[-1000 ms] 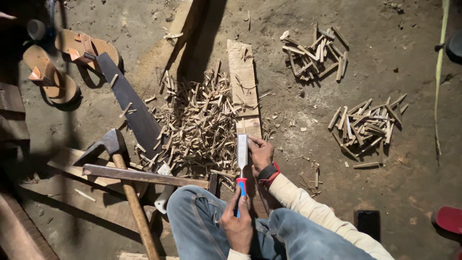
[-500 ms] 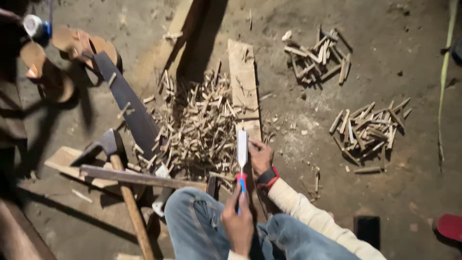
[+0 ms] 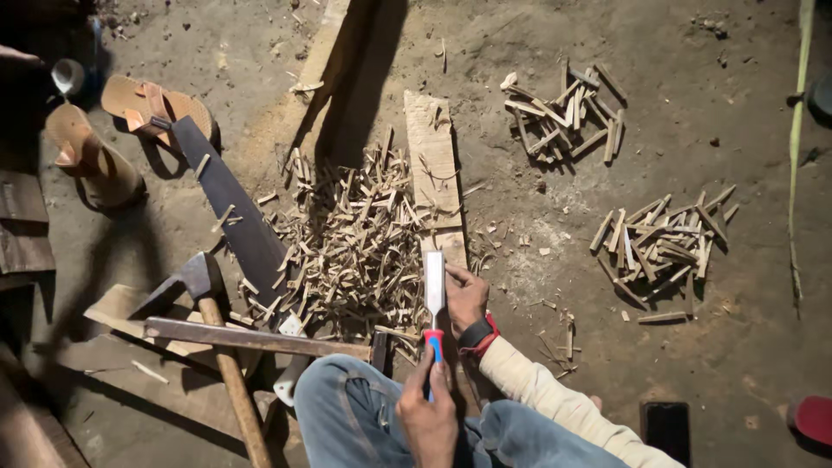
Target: The person sits on the ground and uses a chisel to carve small wooden pieces, producing wood shavings. They repeatedly pick up pieces, carve them, and place them aside. At one point, they briefly handle a small container before resuming carving.
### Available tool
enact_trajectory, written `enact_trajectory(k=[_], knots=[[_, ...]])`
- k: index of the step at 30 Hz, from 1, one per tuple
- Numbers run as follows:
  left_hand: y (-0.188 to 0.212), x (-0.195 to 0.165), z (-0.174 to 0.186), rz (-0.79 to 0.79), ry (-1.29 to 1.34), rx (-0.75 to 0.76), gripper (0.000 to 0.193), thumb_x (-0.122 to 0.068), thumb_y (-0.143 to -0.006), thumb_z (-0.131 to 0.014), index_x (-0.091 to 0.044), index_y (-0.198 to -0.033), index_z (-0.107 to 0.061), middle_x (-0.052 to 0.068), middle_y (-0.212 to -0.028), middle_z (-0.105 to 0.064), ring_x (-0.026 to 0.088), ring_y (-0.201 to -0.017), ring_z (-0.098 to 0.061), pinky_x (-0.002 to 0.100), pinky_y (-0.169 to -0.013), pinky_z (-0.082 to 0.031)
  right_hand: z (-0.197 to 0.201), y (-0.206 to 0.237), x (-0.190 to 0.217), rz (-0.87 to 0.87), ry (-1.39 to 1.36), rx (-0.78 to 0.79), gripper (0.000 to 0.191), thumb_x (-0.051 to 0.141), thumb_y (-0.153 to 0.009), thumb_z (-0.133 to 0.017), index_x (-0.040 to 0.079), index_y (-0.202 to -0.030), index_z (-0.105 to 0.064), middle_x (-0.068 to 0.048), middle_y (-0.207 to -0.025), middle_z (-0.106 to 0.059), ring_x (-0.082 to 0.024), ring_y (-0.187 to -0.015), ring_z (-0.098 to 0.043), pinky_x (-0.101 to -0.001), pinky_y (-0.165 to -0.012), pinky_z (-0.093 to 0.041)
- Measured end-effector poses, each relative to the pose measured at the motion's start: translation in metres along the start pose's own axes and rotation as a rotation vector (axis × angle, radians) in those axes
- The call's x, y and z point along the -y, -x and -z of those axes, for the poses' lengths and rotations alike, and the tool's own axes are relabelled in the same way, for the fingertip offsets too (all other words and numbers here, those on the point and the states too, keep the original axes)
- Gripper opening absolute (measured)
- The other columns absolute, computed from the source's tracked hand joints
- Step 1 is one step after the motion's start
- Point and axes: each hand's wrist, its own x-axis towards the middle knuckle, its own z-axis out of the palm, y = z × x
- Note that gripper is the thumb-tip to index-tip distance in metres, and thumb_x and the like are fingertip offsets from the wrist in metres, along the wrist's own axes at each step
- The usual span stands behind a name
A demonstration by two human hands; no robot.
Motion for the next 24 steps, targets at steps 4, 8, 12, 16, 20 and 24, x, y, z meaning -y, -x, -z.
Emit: enact_trajectory(k=[4, 8, 12, 16, 20, 24], knots=[[-0.006, 0.003, -0.007, -0.085, -0.078, -0.016, 0.035, -0.017, -0.09, -0.066, -0.008, -0.122, -0.075, 0.019, -0.1, -0.078, 0.031, -0.09, -0.077, 0.039, -0.078, -0.058, -0.003, 0.009, 0.015, -0.045, -0.085, 0.051, 0.026, 0.008, -0.093, -0.071, -0.008, -0.115, -0.072, -0.012, -0.092, -0.079, -0.013, -0.074, -0.073, -0.0253, -0.062, -0.059], [-0.023, 0.008, -0.028, -0.175, -0.021, -0.045, 0.031, -0.016, -0.094, -0.065, -0.002, -0.12, -0.074, 0.019, -0.107, -0.078, 0.031, -0.096, -0.077, 0.038, -0.084, -0.058, -0.005, 0.009, 0.017, -0.021, -0.009, 0.009, 0.025, 0.006, -0.093, -0.071, -0.008, -0.114, -0.073, -0.012, -0.091, -0.079, -0.013, -0.071, -0.071, -0.0254, -0.059, -0.057], [-0.031, 0.006, -0.036, -0.235, 0.09, -0.067, 0.034, -0.015, -0.093, -0.065, 0.0, -0.123, -0.072, 0.017, -0.11, -0.078, 0.029, -0.1, -0.077, 0.037, -0.088, -0.057, -0.004, 0.005, 0.013, 0.042, 0.027, 0.042, 0.023, 0.005, -0.094, -0.068, -0.007, -0.113, -0.074, -0.013, -0.089, -0.078, -0.013, -0.07, -0.07, -0.0259, -0.058, -0.055], [-0.036, 0.001, -0.011, 0.294, 0.524, 0.158, 0.046, -0.011, -0.1, -0.068, -0.001, -0.146, -0.068, 0.036, -0.101, -0.072, 0.034, -0.072, -0.055, 0.054, -0.066, -0.041, -0.001, 0.0, 0.02, 0.129, 0.097, 0.018, 0.024, 0.004, -0.095, -0.072, -0.008, -0.116, -0.074, -0.014, -0.099, -0.078, -0.013, -0.079, -0.07, -0.0241, -0.068, -0.058], [-0.018, 0.019, 0.018, -0.314, 0.323, 0.02, 0.046, -0.017, -0.095, -0.068, -0.003, -0.138, -0.062, 0.012, -0.119, -0.075, 0.019, -0.101, -0.071, 0.033, -0.091, -0.055, 0.006, 0.001, 0.032, -0.222, -0.372, 0.135, 0.022, 0.004, -0.094, -0.065, -0.008, -0.112, -0.068, -0.019, -0.096, -0.077, -0.023, -0.077, -0.076, -0.0302, -0.067, -0.062], [0.001, 0.059, 0.018, -0.133, 0.197, 0.063, 0.059, -0.019, -0.083, -0.076, -0.008, -0.139, -0.062, 0.014, -0.11, -0.077, 0.023, -0.088, -0.072, 0.035, -0.081, -0.058, 0.022, 0.009, 0.039, -0.246, -0.424, 0.069, 0.019, 0.003, -0.095, -0.063, -0.003, -0.112, -0.068, -0.017, -0.092, -0.076, -0.023, -0.075, -0.074, -0.0299, -0.065, -0.06]])
